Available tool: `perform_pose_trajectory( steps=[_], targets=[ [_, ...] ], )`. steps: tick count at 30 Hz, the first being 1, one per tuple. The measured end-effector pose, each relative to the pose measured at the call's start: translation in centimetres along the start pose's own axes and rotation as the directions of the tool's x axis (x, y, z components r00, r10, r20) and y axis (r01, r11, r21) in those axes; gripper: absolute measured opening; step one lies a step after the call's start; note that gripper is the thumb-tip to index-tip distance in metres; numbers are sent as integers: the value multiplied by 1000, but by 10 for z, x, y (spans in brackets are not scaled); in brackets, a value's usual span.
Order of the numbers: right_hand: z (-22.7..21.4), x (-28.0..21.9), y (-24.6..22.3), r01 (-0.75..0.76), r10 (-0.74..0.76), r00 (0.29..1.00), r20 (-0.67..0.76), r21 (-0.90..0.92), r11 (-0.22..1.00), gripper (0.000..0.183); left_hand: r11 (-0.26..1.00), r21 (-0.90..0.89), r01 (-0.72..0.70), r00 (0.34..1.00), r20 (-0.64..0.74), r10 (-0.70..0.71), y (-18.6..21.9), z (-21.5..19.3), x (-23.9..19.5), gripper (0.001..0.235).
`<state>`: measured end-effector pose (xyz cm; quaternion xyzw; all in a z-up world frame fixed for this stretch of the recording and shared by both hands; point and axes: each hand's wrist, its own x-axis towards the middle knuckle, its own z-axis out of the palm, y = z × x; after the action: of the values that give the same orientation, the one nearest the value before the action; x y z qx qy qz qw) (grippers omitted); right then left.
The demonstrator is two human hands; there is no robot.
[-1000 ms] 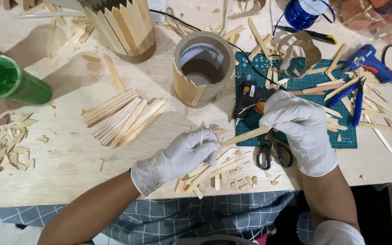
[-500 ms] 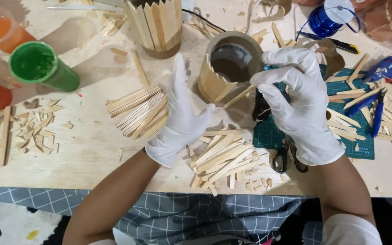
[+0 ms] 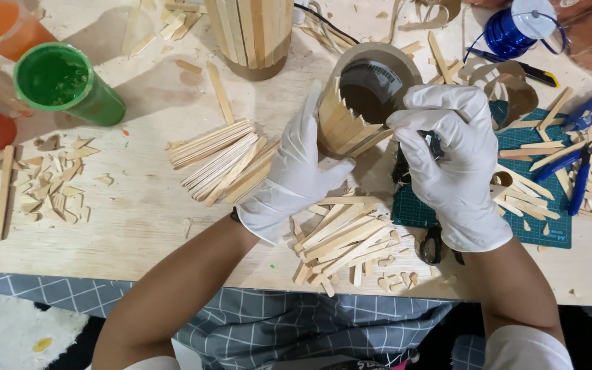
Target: Assembling a container by gluing wooden sticks onto a cylindrical base using a hot glue gun.
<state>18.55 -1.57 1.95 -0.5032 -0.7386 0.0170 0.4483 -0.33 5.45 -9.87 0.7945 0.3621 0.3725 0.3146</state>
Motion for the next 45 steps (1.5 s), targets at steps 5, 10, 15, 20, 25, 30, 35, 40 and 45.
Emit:
perform_pose_trajectory(
  steps=[5,10,15,20,25,30,35,40,45],
  targets=[
    [3,1,-3,37,-37,999,-8,18,999,18,999,34,11,1000,-14,-10,0,2,1,121],
    [6,2,-7,42,-42,999,-6,20,999,22,998,60,37,999,-19,-36,-2,5,1,120],
    [9,0,-6,57,-56,998,-35,36,998,21,998,60,-1,1000,-9,1,-1,2,1,124],
    [11,0,-8,48,-47,998,-40,20,999,22,998,58,-28,998,-48,31,-4,5,0,120],
    [11,0,-10,52,-52,998,-39,4,999,15,998,65,-10,999,-52,14,-8,9,0,120],
    [12,-4,-7,60,-61,998,-32,-30,998,10,992,123,-22,998,-55,28,-17,16,-2,125],
    [12,-3,-6,77,-79,996,-34,-62,995,10,993,116,-17,998,-60,24,-16,15,-1,119],
    [13,-4,-4,85,-88,995,-40,-73,994,8,996,84,-21,997,-69,27,-16,15,-1,121],
    [13,-3,-3,85,-89,995,-46,-83,993,5,998,68,-15,997,-71,19,-14,13,-1,122]
  ],
)
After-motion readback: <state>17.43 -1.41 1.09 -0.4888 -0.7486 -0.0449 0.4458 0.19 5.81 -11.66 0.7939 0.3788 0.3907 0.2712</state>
